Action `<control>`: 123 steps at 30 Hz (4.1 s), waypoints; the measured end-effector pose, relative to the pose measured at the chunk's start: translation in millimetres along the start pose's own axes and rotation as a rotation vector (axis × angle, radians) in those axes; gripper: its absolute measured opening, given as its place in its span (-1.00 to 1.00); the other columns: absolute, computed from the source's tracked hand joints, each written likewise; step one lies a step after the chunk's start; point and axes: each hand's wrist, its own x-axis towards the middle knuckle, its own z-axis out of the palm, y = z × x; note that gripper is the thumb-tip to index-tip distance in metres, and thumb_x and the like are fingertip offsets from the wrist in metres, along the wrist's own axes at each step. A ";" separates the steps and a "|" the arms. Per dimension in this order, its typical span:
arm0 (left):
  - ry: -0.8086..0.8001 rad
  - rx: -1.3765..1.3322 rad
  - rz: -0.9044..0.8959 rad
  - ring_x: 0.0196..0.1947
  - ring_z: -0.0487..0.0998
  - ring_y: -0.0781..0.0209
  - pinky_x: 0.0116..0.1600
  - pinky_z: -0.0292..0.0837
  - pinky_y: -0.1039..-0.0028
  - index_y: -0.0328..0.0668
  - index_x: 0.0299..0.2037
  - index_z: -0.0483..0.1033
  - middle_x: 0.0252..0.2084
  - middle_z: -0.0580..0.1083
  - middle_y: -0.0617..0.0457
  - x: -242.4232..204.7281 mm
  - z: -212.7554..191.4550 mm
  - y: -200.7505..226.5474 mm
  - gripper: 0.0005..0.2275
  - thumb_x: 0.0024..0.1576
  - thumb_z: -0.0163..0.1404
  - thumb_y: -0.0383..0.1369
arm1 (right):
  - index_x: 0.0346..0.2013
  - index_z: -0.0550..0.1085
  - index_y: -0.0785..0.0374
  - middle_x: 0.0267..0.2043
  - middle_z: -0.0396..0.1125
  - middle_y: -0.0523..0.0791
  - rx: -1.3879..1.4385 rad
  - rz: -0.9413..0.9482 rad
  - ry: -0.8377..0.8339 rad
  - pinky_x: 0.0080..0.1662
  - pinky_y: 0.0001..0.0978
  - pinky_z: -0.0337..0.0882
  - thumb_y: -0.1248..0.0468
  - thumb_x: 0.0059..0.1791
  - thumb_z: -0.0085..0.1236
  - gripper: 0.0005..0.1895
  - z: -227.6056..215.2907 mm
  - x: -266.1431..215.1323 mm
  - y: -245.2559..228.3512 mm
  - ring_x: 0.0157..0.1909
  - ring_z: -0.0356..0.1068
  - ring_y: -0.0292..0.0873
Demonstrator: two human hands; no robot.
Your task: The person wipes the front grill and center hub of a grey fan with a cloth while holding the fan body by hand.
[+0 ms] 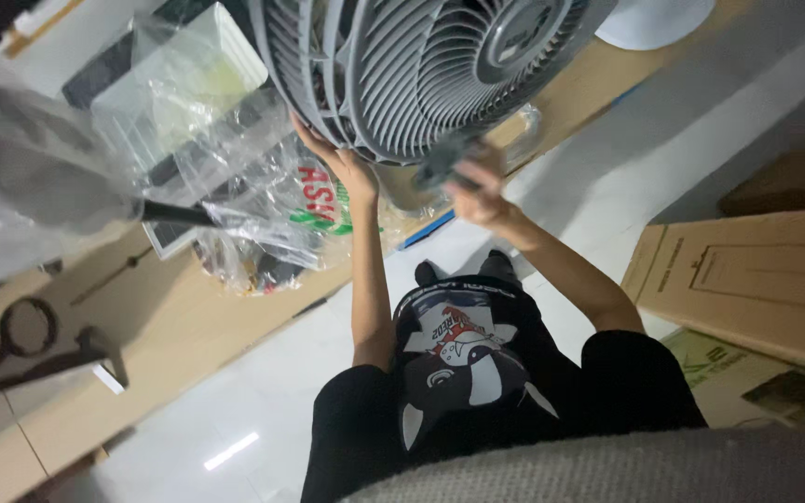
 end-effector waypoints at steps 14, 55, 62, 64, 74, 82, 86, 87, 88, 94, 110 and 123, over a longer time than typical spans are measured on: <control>0.070 0.111 0.017 0.69 -0.28 -0.04 0.72 -0.38 0.15 -0.20 0.60 -0.32 0.67 -0.25 -0.11 -1.5 1.6 -3.1 -0.15 0.31 -0.32 0.25 | 0.24 0.43 -0.03 0.50 0.07 -0.10 -0.160 -0.160 -0.013 0.47 0.02 0.10 0.27 0.09 0.27 -0.57 13.5 24.1 61.8 0.54 -0.02 0.02; 0.271 0.242 -0.142 0.66 -0.38 -0.10 0.65 -0.41 0.19 -0.24 0.58 -0.42 0.65 -0.37 -0.25 -56.5 53.7 17.8 -0.33 0.46 -0.29 -0.08 | 0.27 0.35 0.04 0.40 0.15 -0.08 0.195 -0.057 -0.205 0.46 -0.05 0.22 0.37 0.10 0.11 -0.56 -75.5 -93.2 108.6 0.47 0.14 -0.08; 0.301 0.253 -0.155 0.65 -0.40 -0.12 0.64 -0.37 0.15 -0.26 0.57 -0.43 0.63 -0.40 -0.25 -70.7 64.4 19.2 -0.31 0.45 -0.28 -0.08 | 0.40 0.09 0.27 0.35 0.07 0.20 -0.077 0.320 0.187 0.42 0.14 -0.02 0.38 0.08 0.04 -0.39 -40.0 -69.9 131.3 0.43 0.02 0.24; 0.282 0.324 -0.141 0.67 -0.41 -0.11 0.67 -0.45 0.17 -0.28 0.58 -0.41 0.65 -0.36 -0.25 -75.4 65.7 19.5 -0.33 0.47 -0.30 -0.08 | 0.40 0.16 0.21 0.38 0.12 0.06 -0.026 0.132 0.080 0.43 0.06 0.07 0.44 0.07 0.10 -0.39 -17.2 -70.9 138.5 0.45 0.10 0.10; 0.266 0.288 -0.106 0.67 -0.37 -0.07 0.67 -0.43 0.18 -0.28 0.58 -0.35 0.65 -0.33 -0.23 -71.4 57.4 10.7 -0.35 0.46 -0.23 -0.15 | 0.16 0.50 0.21 0.27 0.31 -0.07 0.199 -0.154 -0.518 0.39 0.05 0.14 0.40 -0.05 0.26 -0.54 -70.1 -76.0 107.3 0.38 0.22 -0.03; 0.318 0.236 -0.113 0.67 -0.35 -0.06 0.66 -0.35 0.16 -0.21 0.59 -0.37 0.65 -0.34 -0.19 -72.6 58.3 10.2 -0.35 0.46 -0.20 -0.20 | 0.11 0.47 0.27 0.22 0.34 -0.02 0.478 0.176 -0.434 0.41 0.04 0.30 0.59 -0.01 -0.08 -0.57 -118.8 -39.0 115.8 0.37 0.26 -0.01; 0.334 0.283 -0.080 0.68 -0.32 -0.04 0.68 -0.35 0.16 -0.21 0.60 -0.33 0.67 -0.31 -0.18 -71.5 62.7 12.8 -0.37 0.47 -0.21 -0.22 | 0.06 0.46 0.23 0.19 0.35 -0.02 0.229 0.122 -0.159 0.34 0.05 0.27 0.53 -0.03 0.00 -0.62 -119.7 -10.5 125.1 0.33 0.26 0.10; 0.328 0.256 -0.080 0.68 -0.34 -0.03 0.68 -0.36 0.16 -0.21 0.59 -0.36 0.67 -0.33 -0.17 -73.1 63.4 13.0 -0.37 0.47 -0.22 -0.22 | 0.06 0.46 0.23 0.19 0.35 -0.02 0.228 0.120 -0.157 0.34 0.05 0.27 0.53 -0.03 0.00 -0.62 -110.8 -8.1 125.7 0.33 0.26 0.10; 0.327 0.234 -0.082 0.68 -0.37 -0.02 0.68 -0.38 0.16 -0.20 0.59 -0.38 0.66 -0.36 -0.16 -75.2 62.3 12.8 -0.36 0.47 -0.23 -0.22 | 0.07 0.48 0.18 0.21 0.33 -0.03 0.159 0.017 -0.105 0.35 0.14 0.19 0.48 -0.01 0.06 -0.64 -98.2 -7.9 125.2 0.36 0.24 0.09; 0.285 0.312 -0.089 0.67 -0.37 -0.02 0.67 -0.44 0.19 -0.23 0.58 -0.37 0.66 -0.34 -0.18 -76.2 51.9 2.7 -0.35 0.46 -0.20 -0.22 | 0.28 0.39 0.06 0.52 -0.07 0.00 -0.042 -0.123 -0.181 0.42 0.50 -0.26 0.21 0.15 0.08 -0.62 -60.3 -26.4 131.2 0.60 -0.28 0.16; 0.347 0.331 -0.105 0.67 -0.34 -0.07 0.66 -0.38 0.19 -0.28 0.58 -0.37 0.65 -0.32 -0.21 -76.5 62.0 3.8 -0.33 0.45 -0.24 -0.13 | 0.19 0.39 0.04 0.52 0.01 -0.04 0.124 -0.077 -0.241 0.42 0.00 0.20 0.42 0.06 0.37 -0.52 -92.8 -44.0 153.1 0.51 0.02 0.08; 0.331 0.318 -0.118 0.67 -0.36 -0.08 0.66 -0.37 0.18 -0.28 0.58 -0.36 0.65 -0.31 -0.21 -75.4 63.3 7.9 -0.33 0.45 -0.24 -0.13 | 0.35 0.30 0.00 0.46 0.09 -0.12 -0.159 -0.259 0.072 0.49 -0.06 -0.04 0.15 0.09 0.32 -0.43 -34.2 -38.2 153.9 0.53 -0.03 -0.04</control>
